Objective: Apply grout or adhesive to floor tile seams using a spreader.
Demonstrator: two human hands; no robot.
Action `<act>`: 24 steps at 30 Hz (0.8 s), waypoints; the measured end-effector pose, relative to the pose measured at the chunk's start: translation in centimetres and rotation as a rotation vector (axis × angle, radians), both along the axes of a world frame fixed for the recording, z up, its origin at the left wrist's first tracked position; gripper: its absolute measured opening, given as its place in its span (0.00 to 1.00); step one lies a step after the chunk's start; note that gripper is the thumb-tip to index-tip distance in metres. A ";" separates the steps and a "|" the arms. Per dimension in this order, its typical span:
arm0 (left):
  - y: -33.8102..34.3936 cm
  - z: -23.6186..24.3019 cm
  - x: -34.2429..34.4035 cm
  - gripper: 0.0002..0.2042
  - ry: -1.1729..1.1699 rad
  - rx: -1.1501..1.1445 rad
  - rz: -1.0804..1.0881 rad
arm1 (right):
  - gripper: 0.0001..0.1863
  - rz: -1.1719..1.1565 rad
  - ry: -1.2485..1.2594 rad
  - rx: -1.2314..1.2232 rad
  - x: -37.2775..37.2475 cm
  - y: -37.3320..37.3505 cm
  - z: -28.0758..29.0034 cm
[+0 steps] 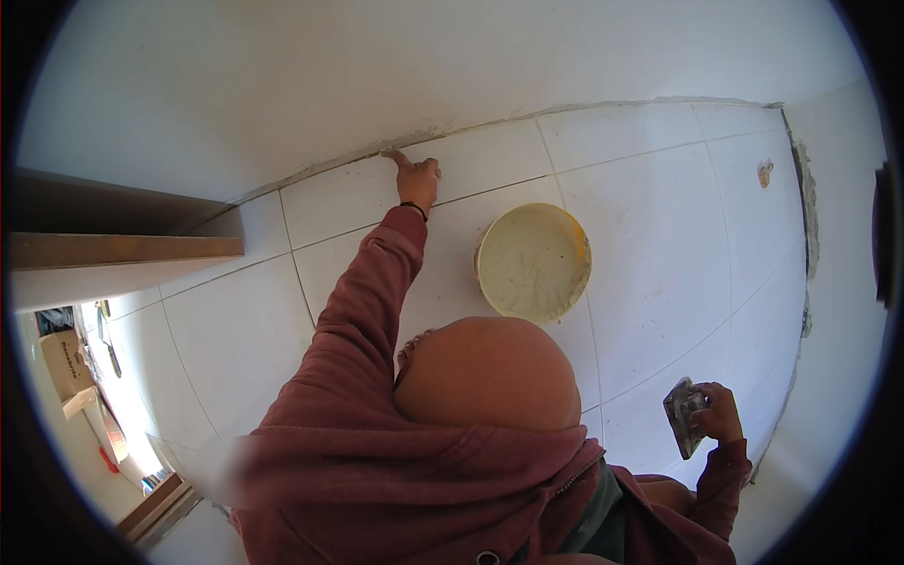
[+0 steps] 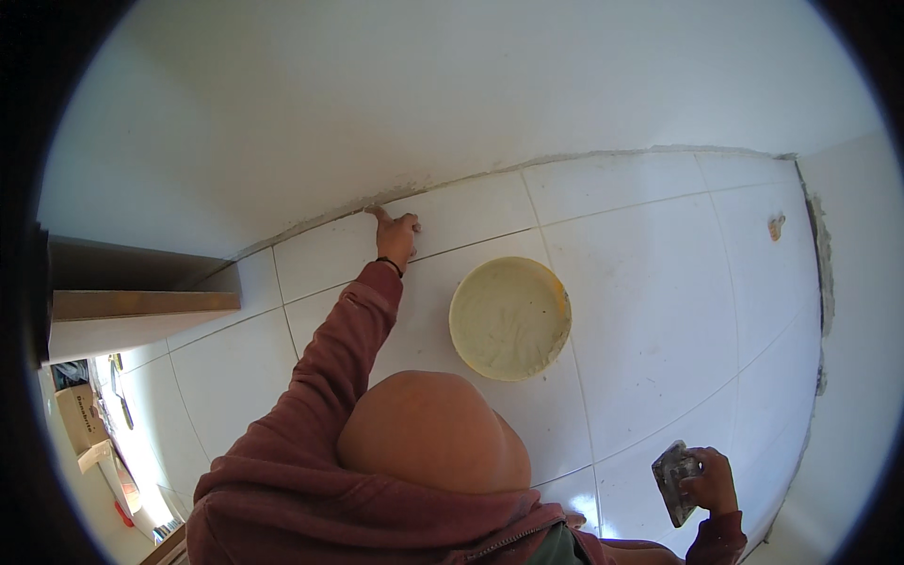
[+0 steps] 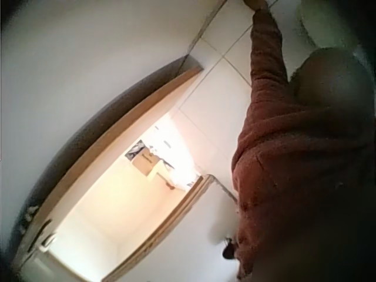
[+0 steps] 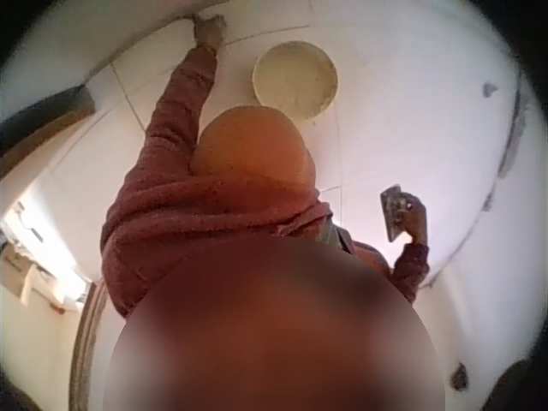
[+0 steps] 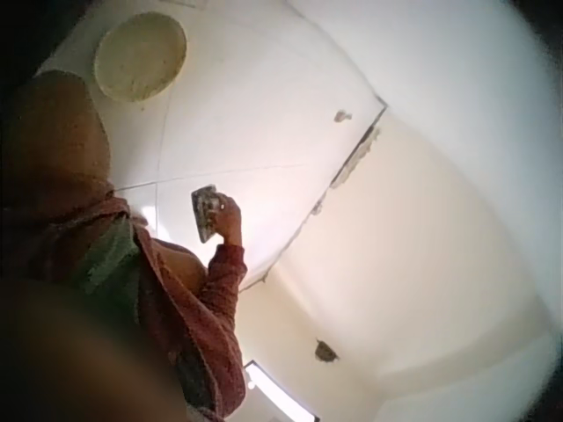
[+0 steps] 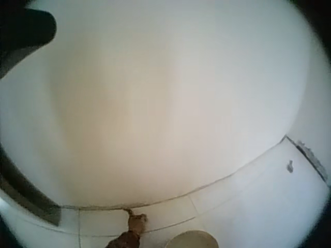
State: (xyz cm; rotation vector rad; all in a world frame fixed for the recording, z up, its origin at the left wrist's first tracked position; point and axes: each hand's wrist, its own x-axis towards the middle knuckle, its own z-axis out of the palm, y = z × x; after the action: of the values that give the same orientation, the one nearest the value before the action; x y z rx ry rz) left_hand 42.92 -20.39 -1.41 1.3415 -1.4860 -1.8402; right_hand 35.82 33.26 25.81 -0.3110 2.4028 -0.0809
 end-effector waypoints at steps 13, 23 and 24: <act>4.2 -0.1 5.7 0.29 0.028 -0.554 -0.193 | 0.27 0.052 0.023 -0.021 -0.1 -1.2 0.4; 1.6 2.5 18.4 0.34 -0.820 -1.051 -0.395 | 0.28 0.018 -0.006 -0.035 -0.7 0.9 -0.8; 1.7 2.4 18.5 0.34 -0.806 -1.112 -0.370 | 0.28 0.031 0.016 -0.003 -0.7 0.8 -0.7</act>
State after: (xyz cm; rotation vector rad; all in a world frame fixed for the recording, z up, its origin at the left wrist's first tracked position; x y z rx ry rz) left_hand 61.40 -18.73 1.02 1.2230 -2.6744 -0.2536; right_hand 35.16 34.04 25.13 -0.3517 2.4133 -0.0674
